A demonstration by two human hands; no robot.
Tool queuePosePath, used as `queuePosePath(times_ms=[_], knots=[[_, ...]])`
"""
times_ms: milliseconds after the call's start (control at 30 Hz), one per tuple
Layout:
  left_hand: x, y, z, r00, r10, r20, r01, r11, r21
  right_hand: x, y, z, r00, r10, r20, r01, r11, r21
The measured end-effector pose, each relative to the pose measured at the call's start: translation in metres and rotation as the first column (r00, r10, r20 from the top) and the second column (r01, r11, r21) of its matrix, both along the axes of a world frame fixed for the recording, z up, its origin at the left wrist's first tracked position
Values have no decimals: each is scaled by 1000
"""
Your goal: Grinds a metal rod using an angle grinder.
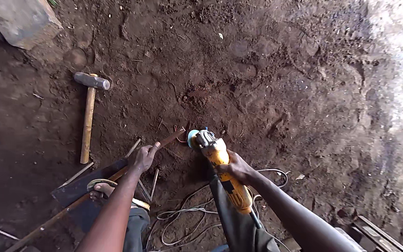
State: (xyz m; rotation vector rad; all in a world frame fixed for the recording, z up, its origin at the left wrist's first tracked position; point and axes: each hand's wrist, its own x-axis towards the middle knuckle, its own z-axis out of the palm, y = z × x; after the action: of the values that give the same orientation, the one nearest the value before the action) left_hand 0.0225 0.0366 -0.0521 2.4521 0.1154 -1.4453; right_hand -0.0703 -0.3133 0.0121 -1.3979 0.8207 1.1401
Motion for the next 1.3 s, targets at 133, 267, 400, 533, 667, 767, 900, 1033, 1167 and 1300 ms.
queuePosePath(times_ms=[133, 267, 400, 533, 667, 767, 900, 1033, 1167, 1300], knots=[[-6, 4, -8, 997, 21, 70, -16, 997, -71, 8, 11, -9, 994, -105, -4, 105, 993, 45], [-9, 8, -9, 989, 64, 131, -46, 989, -140, 9, 18, -15, 993, -114, 2, 114, 991, 70], [-15, 12, -13, 969, 113, 219, -75, 981, -178, 1, 7, -6, 995, -95, -26, 97, 992, 78], [-16, 13, -14, 975, 57, 216, -27, 990, -138, 2, -7, -3, 979, -177, -104, 190, 973, 134], [-16, 11, -13, 978, 39, 207, -17, 994, -106, 15, -9, -12, 957, -217, -191, 262, 932, 252], [-12, 8, -7, 985, 39, 170, -25, 996, -83, 21, -13, -15, 950, -189, -248, 262, 917, 302], [-13, 8, -11, 986, 23, 165, -12, 997, -70, 28, -27, -25, 923, -138, -360, 303, 836, 458], [-13, 10, -13, 988, 7, 155, 2, 998, -60, 40, -34, -41, 908, -133, -398, 364, 721, 589], [-12, 9, -10, 986, -4, 169, 15, 998, -65, 51, -30, -39, 917, -109, -383, 331, 744, 580], [-11, 11, -10, 981, -15, 192, 27, 998, -59, 55, -21, -25, 952, -101, -287, 220, 881, 418]])
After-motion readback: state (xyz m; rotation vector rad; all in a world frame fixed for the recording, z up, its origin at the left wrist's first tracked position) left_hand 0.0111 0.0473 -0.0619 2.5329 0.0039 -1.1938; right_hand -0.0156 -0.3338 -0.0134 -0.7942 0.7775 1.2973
